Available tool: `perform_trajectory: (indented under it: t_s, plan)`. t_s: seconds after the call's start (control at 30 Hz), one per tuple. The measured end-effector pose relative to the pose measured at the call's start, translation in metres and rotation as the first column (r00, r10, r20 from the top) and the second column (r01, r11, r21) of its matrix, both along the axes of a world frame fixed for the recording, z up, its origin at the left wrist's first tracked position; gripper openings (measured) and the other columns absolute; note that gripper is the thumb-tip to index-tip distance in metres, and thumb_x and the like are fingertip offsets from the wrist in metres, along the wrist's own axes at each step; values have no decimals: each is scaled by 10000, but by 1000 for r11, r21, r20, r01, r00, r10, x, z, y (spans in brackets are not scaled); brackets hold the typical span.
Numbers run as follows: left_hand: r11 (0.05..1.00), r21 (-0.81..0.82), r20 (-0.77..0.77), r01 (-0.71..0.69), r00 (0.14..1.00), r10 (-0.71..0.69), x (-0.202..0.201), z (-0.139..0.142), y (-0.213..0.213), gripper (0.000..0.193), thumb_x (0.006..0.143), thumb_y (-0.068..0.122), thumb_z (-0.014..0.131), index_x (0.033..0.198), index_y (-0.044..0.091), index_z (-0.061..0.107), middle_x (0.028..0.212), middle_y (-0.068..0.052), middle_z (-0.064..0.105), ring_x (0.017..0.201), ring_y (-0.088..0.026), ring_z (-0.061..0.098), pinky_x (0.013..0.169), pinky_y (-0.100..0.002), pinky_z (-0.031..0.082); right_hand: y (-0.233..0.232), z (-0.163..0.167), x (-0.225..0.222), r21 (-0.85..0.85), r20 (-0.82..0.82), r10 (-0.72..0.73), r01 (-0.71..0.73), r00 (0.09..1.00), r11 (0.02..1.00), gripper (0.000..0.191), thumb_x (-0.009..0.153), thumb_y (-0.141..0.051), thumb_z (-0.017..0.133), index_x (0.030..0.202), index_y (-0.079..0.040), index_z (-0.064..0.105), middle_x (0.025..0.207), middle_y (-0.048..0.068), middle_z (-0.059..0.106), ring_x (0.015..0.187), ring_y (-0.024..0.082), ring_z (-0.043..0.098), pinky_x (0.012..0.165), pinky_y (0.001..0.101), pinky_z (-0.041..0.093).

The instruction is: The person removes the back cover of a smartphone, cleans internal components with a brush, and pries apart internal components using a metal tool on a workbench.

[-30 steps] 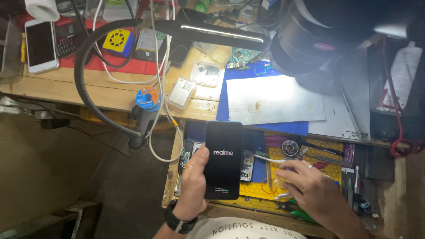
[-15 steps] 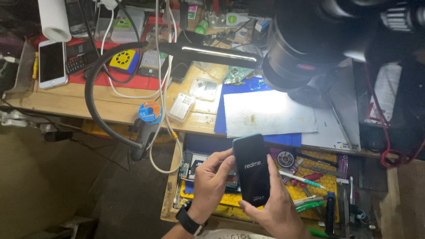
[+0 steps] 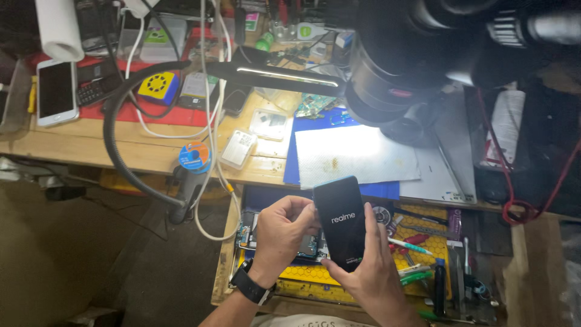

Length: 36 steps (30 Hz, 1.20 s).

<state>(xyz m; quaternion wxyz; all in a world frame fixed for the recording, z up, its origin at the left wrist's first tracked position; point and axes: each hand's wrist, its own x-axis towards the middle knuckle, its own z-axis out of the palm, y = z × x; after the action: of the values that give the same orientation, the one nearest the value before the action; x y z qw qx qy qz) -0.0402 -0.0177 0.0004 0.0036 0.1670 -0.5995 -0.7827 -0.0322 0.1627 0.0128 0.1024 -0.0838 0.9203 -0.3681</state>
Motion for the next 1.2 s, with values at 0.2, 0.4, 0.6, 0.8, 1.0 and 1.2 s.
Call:
perform_trajectory:
  t_s: [0.2, 0.4, 0.6, 0.8, 1.0, 1.2]
  plan:
    - [994, 105, 1, 7, 1000, -7, -7, -2, 9, 208, 942, 136, 672, 1027, -50, 710, 902, -113, 785, 754, -142, 760, 672, -262, 657, 6, 2, -2, -25, -78, -33, 31, 996, 999, 1270, 633, -249, 900, 1597, -26, 103, 1322, 256, 457, 1112, 380, 593, 890, 476, 540]
    - [997, 30, -25, 70, 997, -69, -6, 0, 7, 244, 979, 187, 646, 1060, -32, 714, 897, -123, 774, 743, -155, 745, 662, -275, 633, 10, -1, -1, -14, -54, -17, 16, 998, 1000, 1262, 648, -247, 888, 1599, -26, 87, 1310, 251, 447, 1105, 364, 602, 843, 447, 579]
    - [984, 162, 3, 70, 997, -71, -8, -2, 3, 225, 982, 208, 611, 1010, -13, 640, 925, -116, 771, 781, -174, 780, 688, -289, 664, 10, -2, 0, 43, -146, -1, 7, 989, 999, 1288, 610, -242, 909, 1595, -19, 110, 1276, 251, 467, 1058, 373, 610, 822, 446, 576]
    - [989, 71, -75, 128, 990, -122, -6, -12, -1, 254, 1010, 197, 628, 1074, -42, 686, 961, -159, 766, 801, -194, 757, 715, -304, 644, 8, -4, -1, 123, -91, -3, 14, 996, 992, 1291, 617, -264, 903, 1604, -38, 102, 1247, 224, 468, 978, 336, 635, 743, 417, 609]
    - [977, 191, -10, 95, 995, -95, -5, -18, -6, 222, 1006, 200, 602, 1039, -14, 649, 968, -145, 761, 829, -193, 770, 744, -319, 660, 4, -7, -2, 147, -106, -10, 25, 994, 989, 1288, 636, -319, 920, 1606, -38, 121, 1202, 196, 485, 944, 306, 641, 733, 410, 608]
    - [976, 206, 31, 71, 996, -79, -2, -10, -11, 235, 1004, 213, 587, 1029, -7, 666, 993, -148, 792, 864, -200, 798, 734, -302, 652, 2, -5, -2, 105, -26, -54, 56, 998, 993, 1287, 640, -307, 918, 1609, -41, 113, 1225, 210, 480, 955, 306, 655, 762, 403, 613]
